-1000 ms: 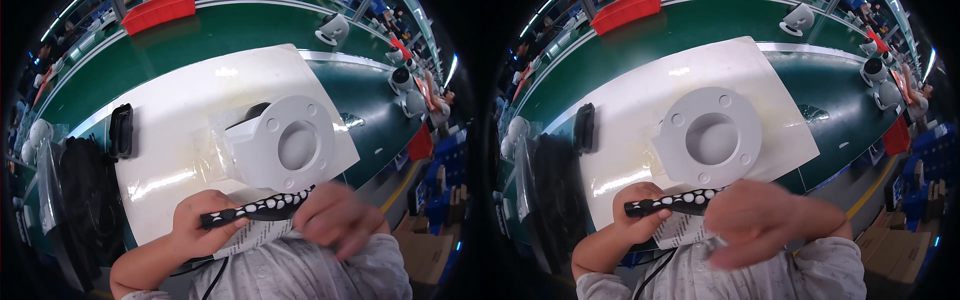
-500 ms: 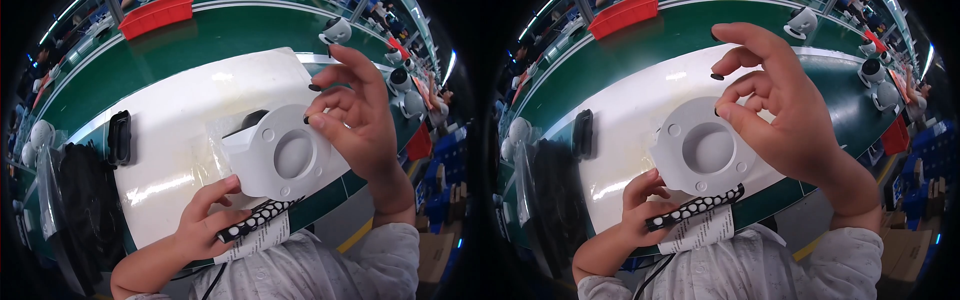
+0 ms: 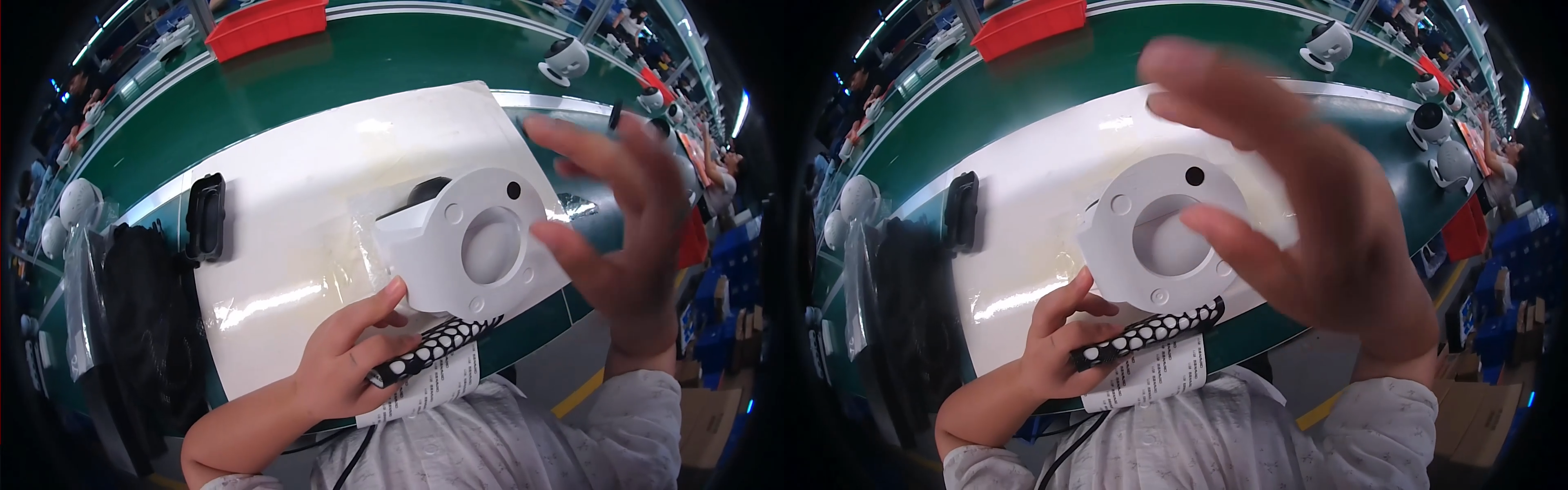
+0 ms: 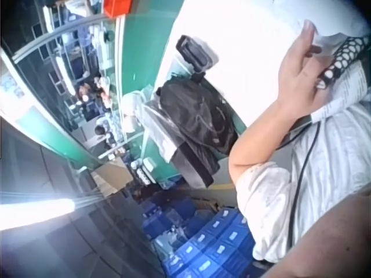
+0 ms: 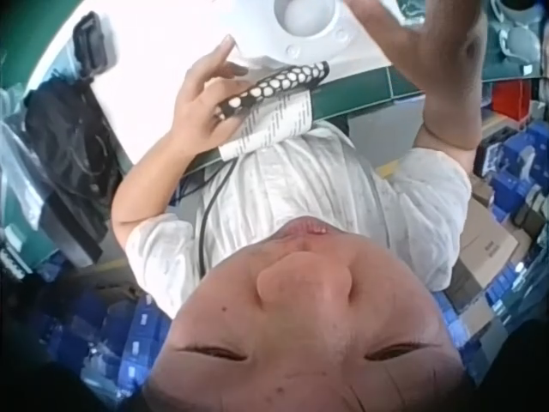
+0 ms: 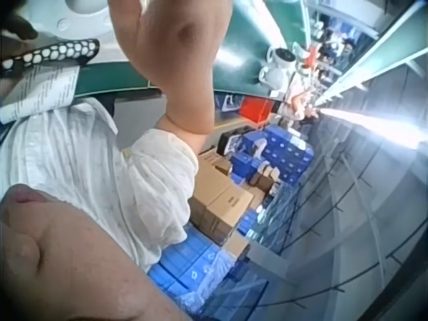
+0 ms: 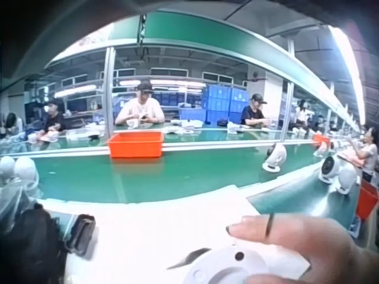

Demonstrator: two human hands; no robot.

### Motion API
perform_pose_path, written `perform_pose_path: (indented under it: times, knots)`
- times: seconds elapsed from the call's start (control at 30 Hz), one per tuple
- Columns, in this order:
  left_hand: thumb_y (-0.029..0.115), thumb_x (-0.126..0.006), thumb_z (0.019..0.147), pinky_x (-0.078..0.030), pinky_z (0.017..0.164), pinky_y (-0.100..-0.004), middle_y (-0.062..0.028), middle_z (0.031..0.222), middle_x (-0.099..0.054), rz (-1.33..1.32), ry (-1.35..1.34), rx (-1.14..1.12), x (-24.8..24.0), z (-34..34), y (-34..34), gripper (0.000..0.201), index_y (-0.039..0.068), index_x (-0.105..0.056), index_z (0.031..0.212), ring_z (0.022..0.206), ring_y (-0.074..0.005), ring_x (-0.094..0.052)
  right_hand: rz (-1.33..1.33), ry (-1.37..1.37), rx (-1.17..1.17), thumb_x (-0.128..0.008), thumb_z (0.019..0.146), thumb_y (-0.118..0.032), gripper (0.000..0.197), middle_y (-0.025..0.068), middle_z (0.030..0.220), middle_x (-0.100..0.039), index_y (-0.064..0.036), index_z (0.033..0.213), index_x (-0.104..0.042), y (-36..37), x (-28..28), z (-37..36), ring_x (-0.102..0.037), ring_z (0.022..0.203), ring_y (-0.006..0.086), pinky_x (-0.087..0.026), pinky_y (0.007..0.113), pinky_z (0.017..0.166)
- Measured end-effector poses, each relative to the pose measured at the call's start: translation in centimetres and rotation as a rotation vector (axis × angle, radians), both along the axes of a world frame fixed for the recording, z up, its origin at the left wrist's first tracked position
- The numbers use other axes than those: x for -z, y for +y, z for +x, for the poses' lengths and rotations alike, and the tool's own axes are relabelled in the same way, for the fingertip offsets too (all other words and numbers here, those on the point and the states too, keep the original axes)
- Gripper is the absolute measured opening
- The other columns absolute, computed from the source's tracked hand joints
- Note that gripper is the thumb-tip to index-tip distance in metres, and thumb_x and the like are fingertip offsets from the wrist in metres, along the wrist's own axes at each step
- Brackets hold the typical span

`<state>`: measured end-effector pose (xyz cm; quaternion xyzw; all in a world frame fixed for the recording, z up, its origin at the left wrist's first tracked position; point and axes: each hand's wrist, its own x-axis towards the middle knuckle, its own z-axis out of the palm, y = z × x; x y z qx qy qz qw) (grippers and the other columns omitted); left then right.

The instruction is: Assemble small security cameras by inserting components into the base at a factory workstation.

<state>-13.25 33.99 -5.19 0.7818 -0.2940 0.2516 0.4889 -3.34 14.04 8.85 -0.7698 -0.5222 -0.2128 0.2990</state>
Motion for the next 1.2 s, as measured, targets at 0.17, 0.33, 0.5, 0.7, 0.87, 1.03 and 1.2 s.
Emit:
perform_pose_path:
  times: [0.17, 0.33, 0.5, 0.7, 0.87, 1.03, 1.2]
  knots:
    - [0.003, -0.066, 0.06, -0.05, 0.072, -0.0318, -0.0207, 0.13, -0.037, -0.006, 0.015, 0.026, -0.2, 0.1, 0.0, 0.03, 0.003, -0.059, 0.089, 0.089, -0.0264, -0.058, 0.104, 0.374, -0.181, -0.058, 0.075, 0.004, 0.058, 0.008, 0.085, -0.056, -0.0017, 0.125, -0.028, 1.7, 2.0, 1.3, -0.052, 0.089, 0.0177, -0.039, 0.032, 0.086]
    - [0.007, -0.069, 0.06, -0.049, 0.071, -0.0321, -0.0198, 0.13, -0.038, 0.011, 0.03, 0.029, -0.1, -0.1, 0.3, 0.033, 0.005, -0.058, 0.092, 0.087, -0.026, -0.058, 0.036, 0.493, -0.074, -0.055, 0.079, 0.002, 0.052, 0.0086, 0.088, -0.059, 0.0001, 0.124, -0.029, 2.2, 2.0, 0.5, -0.051, 0.101, 0.0175, -0.04, 0.025, 0.082]
    - [0.008, -0.07, 0.061, -0.049, 0.071, -0.0318, -0.0194, 0.13, -0.038, 0.011, 0.024, 0.024, -0.2, -0.1, 0.3, 0.034, 0.006, -0.058, 0.093, 0.087, -0.0254, -0.058, -0.195, 0.033, 0.055, -0.057, 0.077, 0.002, 0.051, 0.0092, 0.091, -0.062, -0.0006, 0.122, -0.032, 1.7, 2.1, 0.4, -0.054, 0.1, 0.0184, -0.04, 0.03, 0.084]
    - [0.006, -0.071, 0.061, -0.05, 0.07, -0.0311, -0.0198, 0.132, -0.034, 0.047, 0.006, 0.042, -0.6, 0.2, 0.4, 0.034, 0.004, -0.058, 0.092, 0.084, -0.0242, -0.059, -0.248, -0.281, 0.025, -0.062, 0.069, 0.0, 0.04, 0.0064, 0.093, -0.064, -0.0037, 0.108, -0.048, 1.5, 1.8, -0.7, -0.058, 0.097, 0.0234, -0.03, 0.045, 0.093]
    - [0.003, -0.073, 0.061, -0.05, 0.07, -0.03, -0.0207, 0.133, -0.03, 0.075, -0.007, 0.052, -0.7, -0.1, 0.3, 0.034, 0.002, -0.057, 0.091, 0.08, -0.0227, -0.059, -0.476, -0.343, 0.196, -0.064, 0.065, -0.007, 0.039, 0.0086, 0.097, -0.063, -0.0063, 0.103, -0.053, 1.7, 0.8, -3.2, -0.055, 0.104, 0.0254, -0.024, 0.05, 0.097]
    - [0.002, -0.073, 0.06, -0.049, 0.07, -0.0297, -0.0214, 0.134, -0.028, 0.062, -0.001, 0.057, -0.5, -0.1, 0.1, 0.035, 0.002, -0.057, 0.091, 0.083, -0.0226, -0.058, -0.127, -0.153, 0.138, -0.066, 0.069, -0.014, 0.024, 0.0187, 0.125, -0.045, -0.0105, 0.088, -0.052, -0.5, 2.7, -2.0, -0.035, 0.121, 0.0416, -0.017, 0.054, 0.101]
    - [-0.001, -0.072, 0.059, -0.05, 0.071, -0.0303, -0.0216, 0.134, -0.027, 0.034, 0.006, 0.077, -0.8, 0.2, -0.1, 0.039, 0.002, -0.055, 0.094, 0.086, -0.0248, -0.058, 0.033, 0.255, 0.065, -0.061, 0.079, -0.015, 0.007, 0.0235, 0.135, -0.032, -0.0092, 0.08, -0.058, -0.8, 4.7, -3.0, -0.016, 0.13, 0.0407, -0.014, 0.045, 0.102]
